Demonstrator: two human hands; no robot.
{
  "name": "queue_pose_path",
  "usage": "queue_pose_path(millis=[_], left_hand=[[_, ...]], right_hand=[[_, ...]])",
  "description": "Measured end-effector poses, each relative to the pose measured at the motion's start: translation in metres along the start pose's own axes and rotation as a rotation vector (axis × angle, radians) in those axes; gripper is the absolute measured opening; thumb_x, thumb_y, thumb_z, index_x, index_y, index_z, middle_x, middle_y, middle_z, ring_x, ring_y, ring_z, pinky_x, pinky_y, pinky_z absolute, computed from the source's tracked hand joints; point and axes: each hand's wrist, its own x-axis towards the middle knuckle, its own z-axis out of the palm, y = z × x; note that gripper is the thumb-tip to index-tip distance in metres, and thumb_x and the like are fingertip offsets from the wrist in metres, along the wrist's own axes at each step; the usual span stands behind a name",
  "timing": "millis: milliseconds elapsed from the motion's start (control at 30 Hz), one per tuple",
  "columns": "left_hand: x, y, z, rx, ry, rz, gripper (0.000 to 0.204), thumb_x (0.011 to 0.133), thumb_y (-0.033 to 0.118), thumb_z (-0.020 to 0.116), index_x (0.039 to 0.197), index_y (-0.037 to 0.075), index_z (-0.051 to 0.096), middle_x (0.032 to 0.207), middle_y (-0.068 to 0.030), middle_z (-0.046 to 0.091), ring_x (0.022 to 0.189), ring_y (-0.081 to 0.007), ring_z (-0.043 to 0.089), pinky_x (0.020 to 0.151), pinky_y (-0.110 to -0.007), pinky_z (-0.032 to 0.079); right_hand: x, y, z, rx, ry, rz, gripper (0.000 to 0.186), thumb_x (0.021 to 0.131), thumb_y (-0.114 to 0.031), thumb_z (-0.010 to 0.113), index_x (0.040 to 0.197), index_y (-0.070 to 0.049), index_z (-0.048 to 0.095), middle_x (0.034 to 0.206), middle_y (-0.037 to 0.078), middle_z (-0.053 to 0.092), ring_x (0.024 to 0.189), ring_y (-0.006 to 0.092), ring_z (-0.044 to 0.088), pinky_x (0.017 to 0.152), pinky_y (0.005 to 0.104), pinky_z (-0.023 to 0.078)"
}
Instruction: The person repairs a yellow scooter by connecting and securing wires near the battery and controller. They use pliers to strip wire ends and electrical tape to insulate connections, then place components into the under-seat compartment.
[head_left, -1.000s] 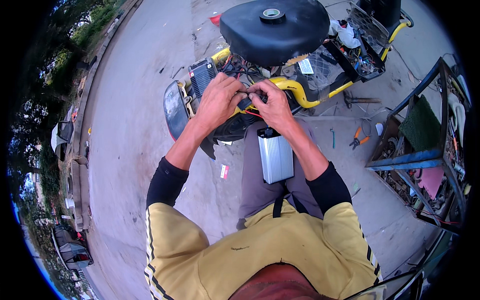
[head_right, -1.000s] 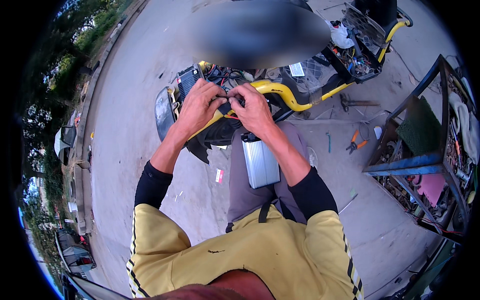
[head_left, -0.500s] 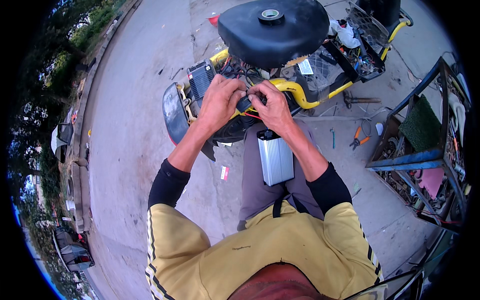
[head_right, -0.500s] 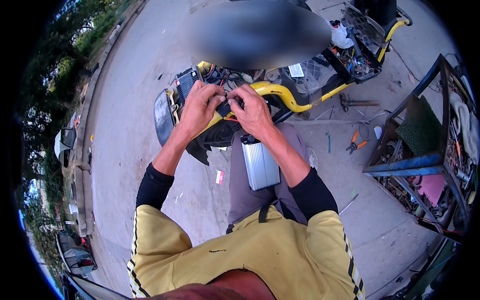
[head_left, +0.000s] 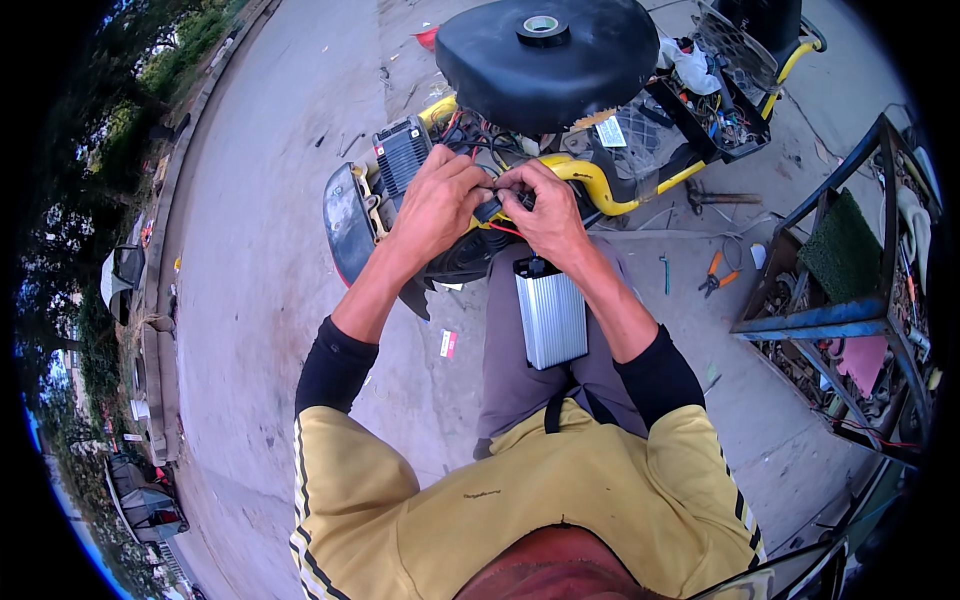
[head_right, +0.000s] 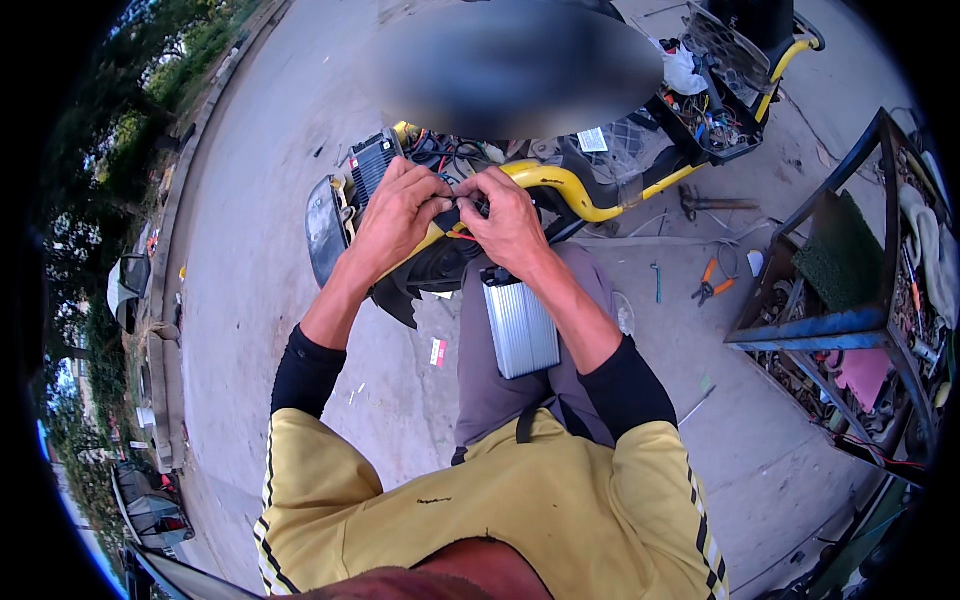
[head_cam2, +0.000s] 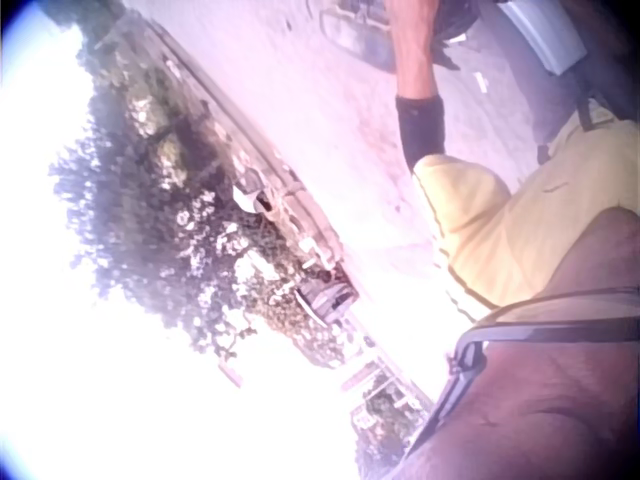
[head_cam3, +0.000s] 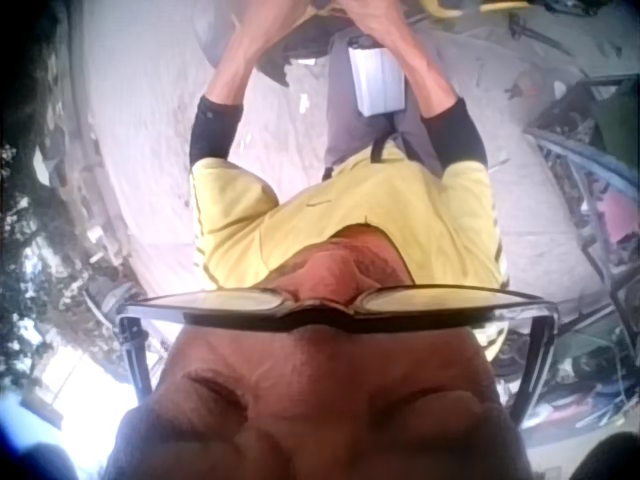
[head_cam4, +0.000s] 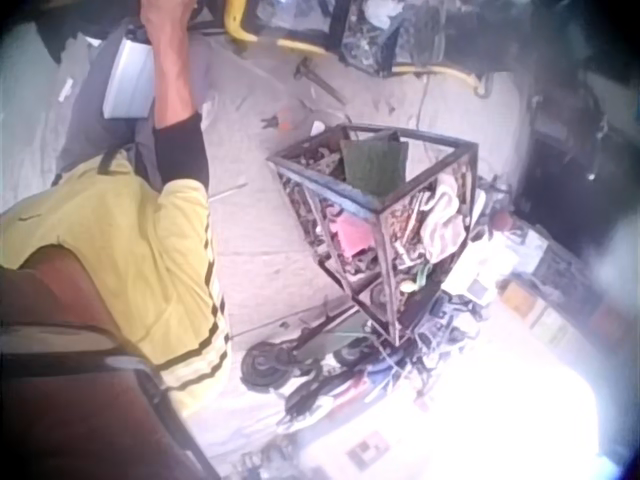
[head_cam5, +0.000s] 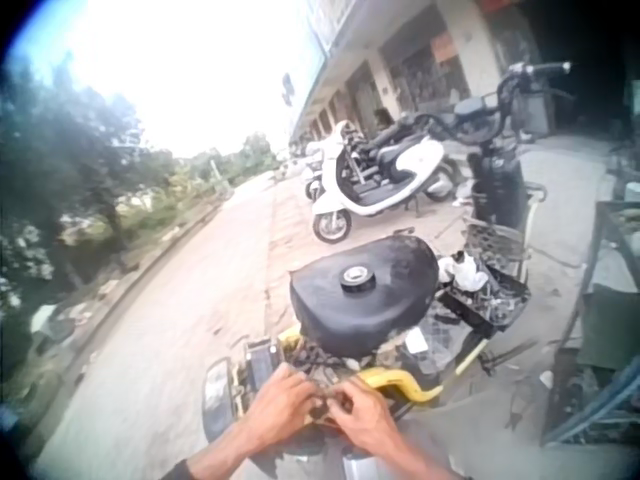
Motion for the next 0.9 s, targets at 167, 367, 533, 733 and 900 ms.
queue_pose_path(millis=[167, 367, 533, 733, 900], left_hand=[[0.003, -0.003, -0.004, -0.045, -0.051, -0.044, 0.008, 0.097, 0.009, 0.075, 0.103, 0.005, 0.075, 0.098, -0.0083, 0.068, 0.1, -0.031, 0.057, 0.092, -0.042, 0.048], [0.003, 0.004, 0.0, -0.098, 0.004, -0.113, 0.009, 0.097, 0.009, 0.075, 0.106, 0.005, 0.075, 0.099, -0.0075, 0.07, 0.1, -0.0306, 0.057, 0.092, -0.041, 0.049], [0.003, -0.007, -0.003, 0.018, -0.013, 0.095, 0.01, 0.094, 0.008, 0.076, 0.103, 0.005, 0.075, 0.098, -0.0075, 0.069, 0.099, -0.0318, 0.059, 0.091, -0.043, 0.05], [0.009, -0.001, -0.013, 0.085, -0.127, 0.081, 0.01, 0.091, 0.008, 0.077, 0.099, 0.004, 0.073, 0.096, -0.0091, 0.066, 0.099, -0.0326, 0.06, 0.089, -0.044, 0.051], [0.012, -0.008, -0.012, -0.015, -0.125, 0.08, 0.011, 0.089, 0.008, 0.078, 0.098, 0.005, 0.072, 0.094, -0.0096, 0.065, 0.098, -0.0325, 0.06, 0.087, -0.045, 0.051]], right_hand=[[-0.002, -0.001, -0.001, 0.022, 0.007, -0.031, 0.013, 0.093, -0.002, 0.076, 0.105, 0.0, 0.073, 0.098, 0.012, 0.069, 0.089, 0.0286, 0.072, 0.08, 0.0389, 0.057], [-0.002, 0.0, -0.003, 0.0, -0.023, -0.023, 0.016, 0.092, -0.004, 0.079, 0.107, 0.0, 0.074, 0.097, 0.012, 0.07, 0.089, 0.0283, 0.072, 0.082, 0.0387, 0.056], [-0.001, 0.001, -0.007, 0.095, -0.068, 0.09, 0.025, 0.091, -0.004, 0.081, 0.114, 0.0, 0.073, 0.1, 0.012, 0.075, 0.093, 0.0231, 0.073, 0.087, 0.0371, 0.057], [0.001, -0.008, -0.016, 0.179, -0.16, 0.205, 0.031, 0.091, -0.003, 0.081, 0.12, 0.001, 0.071, 0.105, 0.011, 0.077, 0.097, 0.0201, 0.073, 0.092, 0.0362, 0.058], [-0.006, -0.007, -0.019, 0.138, -0.138, 0.165, 0.03, 0.09, 0.0, 0.08, 0.119, 0.001, 0.072, 0.106, 0.011, 0.076, 0.099, 0.0235, 0.074, 0.091, 0.0375, 0.058]])
